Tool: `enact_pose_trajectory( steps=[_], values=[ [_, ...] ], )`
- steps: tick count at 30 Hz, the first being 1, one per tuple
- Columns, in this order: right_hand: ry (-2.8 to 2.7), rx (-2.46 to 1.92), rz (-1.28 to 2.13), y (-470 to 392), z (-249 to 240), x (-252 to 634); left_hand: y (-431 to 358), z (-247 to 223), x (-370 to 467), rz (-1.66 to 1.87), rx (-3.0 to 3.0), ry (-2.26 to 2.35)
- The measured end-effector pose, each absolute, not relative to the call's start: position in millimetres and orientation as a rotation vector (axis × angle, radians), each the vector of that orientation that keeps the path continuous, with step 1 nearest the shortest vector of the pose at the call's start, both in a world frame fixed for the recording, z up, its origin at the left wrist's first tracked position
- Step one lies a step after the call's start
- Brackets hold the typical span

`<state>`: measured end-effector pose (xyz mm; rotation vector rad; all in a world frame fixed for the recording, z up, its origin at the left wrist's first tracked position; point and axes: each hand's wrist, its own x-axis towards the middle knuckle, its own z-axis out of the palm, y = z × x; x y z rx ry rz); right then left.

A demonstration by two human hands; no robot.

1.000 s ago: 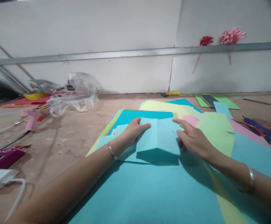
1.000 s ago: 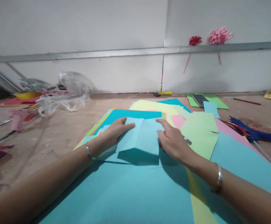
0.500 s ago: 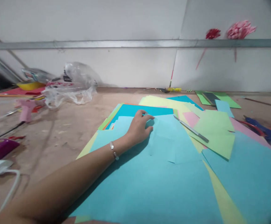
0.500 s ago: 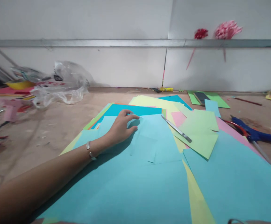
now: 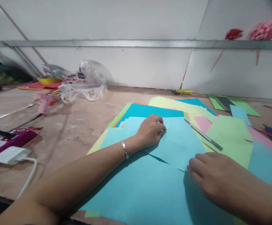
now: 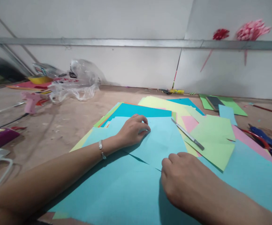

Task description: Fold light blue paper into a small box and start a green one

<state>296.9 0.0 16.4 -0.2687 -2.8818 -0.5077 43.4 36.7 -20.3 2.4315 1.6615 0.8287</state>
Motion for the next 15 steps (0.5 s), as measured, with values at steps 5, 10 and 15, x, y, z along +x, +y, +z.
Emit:
enact_pose_trajectory(
  steps=[5, 10, 15],
  values=[
    [-2.799, -0.219, -0.549, -4, 9, 272, 38, -22, 42, 0.798, 2.432, 1.533],
    [-2.790, -0.207, -0.445, -4, 10, 271, 35, -15, 40, 0.742, 2.389, 1.511],
    [-2.897, -0.222, -0.436, 5, 13, 276, 33, -10, 38, 0.641, 2.416, 1.460]
  ],
)
